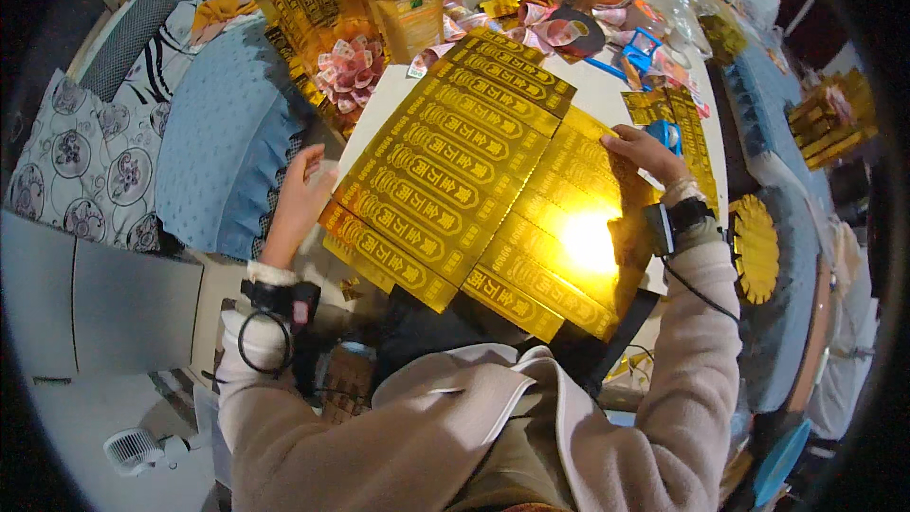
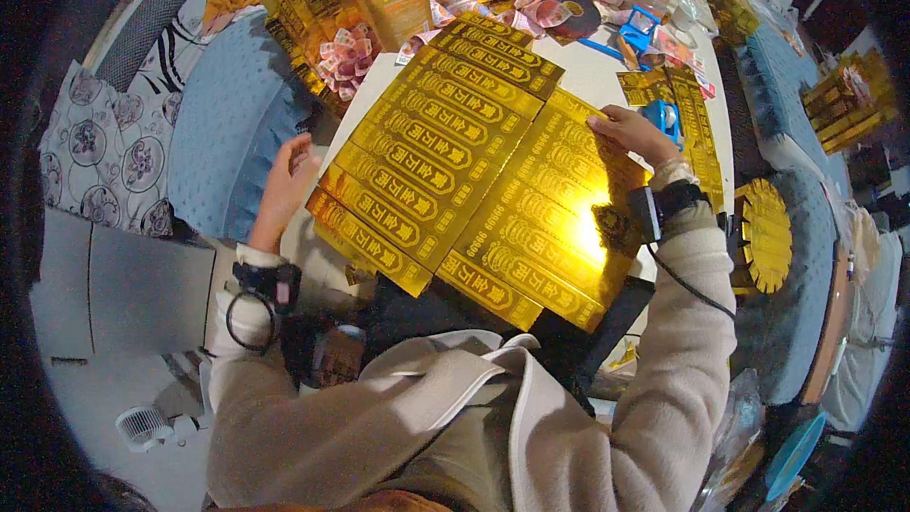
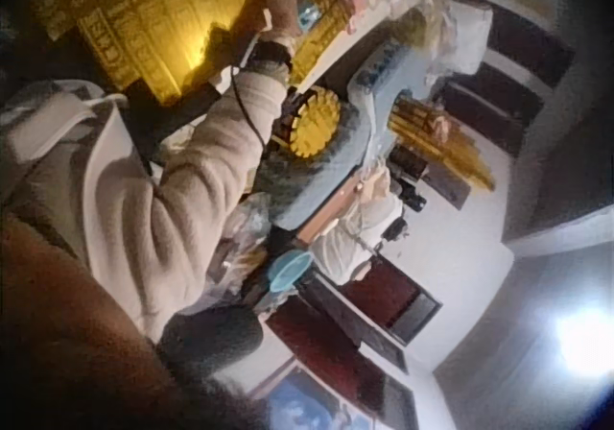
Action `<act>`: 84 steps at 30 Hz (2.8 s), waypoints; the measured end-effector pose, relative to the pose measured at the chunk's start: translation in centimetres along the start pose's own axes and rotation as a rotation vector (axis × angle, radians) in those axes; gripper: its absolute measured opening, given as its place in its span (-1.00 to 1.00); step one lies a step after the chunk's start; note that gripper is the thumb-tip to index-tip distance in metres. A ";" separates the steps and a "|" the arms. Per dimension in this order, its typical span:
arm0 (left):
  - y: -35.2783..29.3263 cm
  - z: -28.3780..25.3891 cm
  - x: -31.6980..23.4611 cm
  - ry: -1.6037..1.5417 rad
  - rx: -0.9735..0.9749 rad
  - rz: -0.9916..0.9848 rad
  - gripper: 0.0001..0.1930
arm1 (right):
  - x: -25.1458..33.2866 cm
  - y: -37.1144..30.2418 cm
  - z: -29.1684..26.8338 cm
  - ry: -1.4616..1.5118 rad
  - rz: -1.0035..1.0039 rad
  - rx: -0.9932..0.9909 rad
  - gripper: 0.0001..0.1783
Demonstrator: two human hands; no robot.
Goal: The person folds and assembles gold-colored paper sheets into a cylindrical structure. They use a tape dispenser to secure the edges and then place a circular gold base onto the bottom of the cylinder.
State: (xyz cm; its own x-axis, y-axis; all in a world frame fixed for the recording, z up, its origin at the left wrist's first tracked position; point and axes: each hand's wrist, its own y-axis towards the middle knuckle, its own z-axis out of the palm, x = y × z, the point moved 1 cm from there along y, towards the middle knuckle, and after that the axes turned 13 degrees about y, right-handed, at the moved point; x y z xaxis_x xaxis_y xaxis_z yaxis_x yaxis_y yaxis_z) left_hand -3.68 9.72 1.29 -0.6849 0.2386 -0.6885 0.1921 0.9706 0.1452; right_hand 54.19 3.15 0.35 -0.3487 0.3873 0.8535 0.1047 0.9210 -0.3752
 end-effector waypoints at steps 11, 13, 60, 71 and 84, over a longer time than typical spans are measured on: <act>-3.3 6.8 -13.2 0.429 0.290 0.709 -0.27 | -2.3 0.8 1.0 -0.124 -0.283 -0.196 -0.34; -3.8 8.9 -15.4 0.479 0.429 0.714 -0.25 | -2.5 0.5 1.2 -0.148 -0.312 -0.246 -0.35; 17.3 17.8 -8.6 0.150 0.059 0.126 -0.20 | -7.9 -12.0 4.9 0.304 -0.166 -0.614 -0.17; 16.3 18.1 -10.2 0.432 0.078 0.151 0.08 | -6.9 -12.2 5.5 0.151 -0.108 -0.629 -0.14; 12.4 21.4 -14.2 0.774 0.156 0.315 0.28 | -6.5 -11.2 6.1 0.057 -0.086 -0.734 -0.10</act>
State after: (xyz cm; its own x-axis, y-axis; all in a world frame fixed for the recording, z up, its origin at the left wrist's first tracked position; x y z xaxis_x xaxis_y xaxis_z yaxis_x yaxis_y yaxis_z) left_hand 23.50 17.70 -2.35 -0.8603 0.5067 0.0563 0.5098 0.8533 0.1099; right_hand 49.59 -9.87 -3.18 -0.3366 0.2958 0.8940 0.6822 0.7310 0.0150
